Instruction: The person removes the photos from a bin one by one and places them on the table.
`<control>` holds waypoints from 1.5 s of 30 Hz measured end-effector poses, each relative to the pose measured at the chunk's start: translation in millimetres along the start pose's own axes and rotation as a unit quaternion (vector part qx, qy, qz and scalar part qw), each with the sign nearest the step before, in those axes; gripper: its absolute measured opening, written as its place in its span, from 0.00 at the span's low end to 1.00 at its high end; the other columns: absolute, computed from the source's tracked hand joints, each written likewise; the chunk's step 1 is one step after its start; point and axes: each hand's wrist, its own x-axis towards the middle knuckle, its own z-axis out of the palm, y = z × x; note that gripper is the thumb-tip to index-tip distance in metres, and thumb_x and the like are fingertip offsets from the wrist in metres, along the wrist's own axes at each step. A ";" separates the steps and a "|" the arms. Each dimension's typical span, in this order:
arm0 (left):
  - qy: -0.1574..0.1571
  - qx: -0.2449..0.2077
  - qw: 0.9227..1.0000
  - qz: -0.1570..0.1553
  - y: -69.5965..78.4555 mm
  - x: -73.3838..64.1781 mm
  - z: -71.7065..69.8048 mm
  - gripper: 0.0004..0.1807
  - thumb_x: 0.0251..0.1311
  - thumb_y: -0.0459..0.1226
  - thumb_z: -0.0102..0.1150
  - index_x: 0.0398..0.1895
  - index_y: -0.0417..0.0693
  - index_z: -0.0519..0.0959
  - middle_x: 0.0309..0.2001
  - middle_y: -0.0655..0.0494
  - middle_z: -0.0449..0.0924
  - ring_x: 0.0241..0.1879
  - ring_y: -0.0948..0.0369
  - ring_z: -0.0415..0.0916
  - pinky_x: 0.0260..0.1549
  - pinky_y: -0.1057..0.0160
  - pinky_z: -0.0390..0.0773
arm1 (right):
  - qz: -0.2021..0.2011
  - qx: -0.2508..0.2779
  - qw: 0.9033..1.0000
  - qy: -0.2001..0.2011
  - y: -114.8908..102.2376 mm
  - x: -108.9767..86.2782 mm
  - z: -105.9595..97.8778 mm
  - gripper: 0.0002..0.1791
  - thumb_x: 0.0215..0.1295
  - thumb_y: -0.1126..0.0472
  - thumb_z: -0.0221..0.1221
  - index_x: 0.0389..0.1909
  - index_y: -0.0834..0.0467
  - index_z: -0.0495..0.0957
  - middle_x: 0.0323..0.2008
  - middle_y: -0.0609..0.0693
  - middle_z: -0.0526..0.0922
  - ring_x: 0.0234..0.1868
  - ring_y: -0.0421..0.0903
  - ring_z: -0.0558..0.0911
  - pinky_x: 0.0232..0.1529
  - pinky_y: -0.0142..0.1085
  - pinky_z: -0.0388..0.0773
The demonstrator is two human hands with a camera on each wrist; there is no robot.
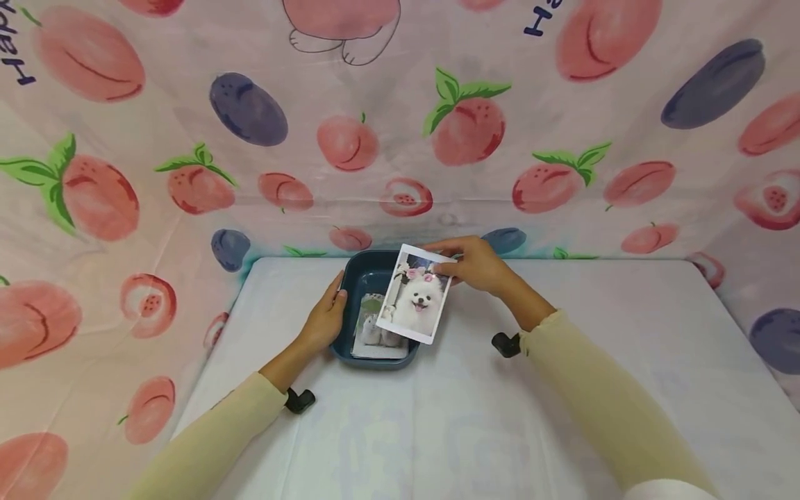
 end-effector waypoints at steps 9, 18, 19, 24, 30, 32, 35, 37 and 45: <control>0.002 0.013 1.000 -0.001 1.3 -0.6 -1.6 0.30 0.83 0.49 0.33 0.84 0.62 0.48 0.82 0.54 0.53 0.81 0.51 0.50 0.79 0.45 0.51 | 0.016 -0.006 1.000 0.020 35.6 -16.0 -33.7 0.25 0.71 0.56 0.65 0.67 0.53 0.77 0.59 0.61 0.77 0.45 0.50 0.84 0.42 0.39 0.88; -0.001 0.015 1.000 -0.003 0.4 -1.2 -0.4 0.29 0.83 0.49 0.32 0.83 0.67 0.47 0.82 0.54 0.53 0.81 0.51 0.50 0.79 0.46 0.51 | 0.034 -0.009 0.999 0.022 63.8 -11.4 -42.8 0.23 0.71 0.56 0.64 0.65 0.57 0.78 0.60 0.62 0.80 0.47 0.51 0.84 0.43 0.39 0.87; 0.000 0.017 1.000 -0.003 0.7 -1.4 -0.5 0.29 0.83 0.49 0.32 0.83 0.67 0.47 0.82 0.54 0.53 0.81 0.51 0.50 0.79 0.46 0.51 | 0.035 -0.010 0.999 0.022 66.0 -9.8 -42.9 0.23 0.71 0.56 0.64 0.65 0.57 0.78 0.60 0.61 0.80 0.47 0.51 0.83 0.43 0.39 0.87; 0.003 0.018 1.000 -0.002 -0.1 -1.4 -1.9 0.30 0.83 0.49 0.32 0.84 0.65 0.47 0.82 0.54 0.52 0.81 0.51 0.49 0.79 0.45 0.51 | 0.031 -0.012 0.999 0.018 78.5 2.6 -38.4 0.23 0.70 0.55 0.66 0.63 0.54 0.80 0.60 0.59 0.80 0.46 0.49 0.83 0.43 0.41 0.86; 0.003 0.017 1.000 -0.003 -1.8 -1.5 -1.3 0.29 0.83 0.49 0.33 0.84 0.65 0.48 0.82 0.53 0.52 0.81 0.50 0.50 0.79 0.45 0.51 | 0.036 -0.026 0.999 0.017 91.0 18.6 -28.2 0.22 0.68 0.55 0.67 0.61 0.53 0.82 0.54 0.58 0.82 0.41 0.49 0.81 0.41 0.42 0.84; 0.002 0.016 1.000 -0.001 -1.3 -1.6 -1.0 0.29 0.83 0.48 0.33 0.84 0.65 0.48 0.82 0.53 0.52 0.81 0.51 0.50 0.79 0.45 0.51 | 0.039 -0.034 0.998 0.026 93.9 22.7 -24.6 0.20 0.67 0.55 0.68 0.59 0.54 0.83 0.52 0.58 0.83 0.39 0.49 0.81 0.38 0.42 0.84; 0.004 0.013 1.000 0.003 -0.3 -1.6 -0.7 0.30 0.83 0.48 0.33 0.84 0.63 0.48 0.82 0.53 0.52 0.81 0.50 0.49 0.79 0.45 0.51 | 0.037 -0.055 0.997 0.041 97.8 28.4 -19.4 0.19 0.66 0.57 0.69 0.56 0.56 0.84 0.51 0.58 0.84 0.40 0.50 0.81 0.36 0.40 0.82; 0.005 0.012 1.000 0.003 0.4 -1.9 -0.6 0.30 0.83 0.48 0.33 0.84 0.63 0.48 0.82 0.53 0.52 0.81 0.51 0.49 0.79 0.45 0.51 | 0.035 -0.076 0.995 0.050 99.6 31.3 -16.1 0.18 0.65 0.56 0.70 0.55 0.56 0.85 0.52 0.58 0.85 0.41 0.51 0.80 0.37 0.39 0.81; 0.001 0.011 1.000 -0.001 1.4 -0.8 0.8 0.29 0.83 0.48 0.34 0.83 0.65 0.48 0.82 0.53 0.53 0.81 0.51 0.50 0.79 0.46 0.51 | 0.026 -0.153 0.985 0.076 102.6 37.0 -8.2 0.17 0.65 0.56 0.70 0.53 0.58 0.86 0.48 0.60 0.85 0.43 0.54 0.75 0.42 0.42 0.73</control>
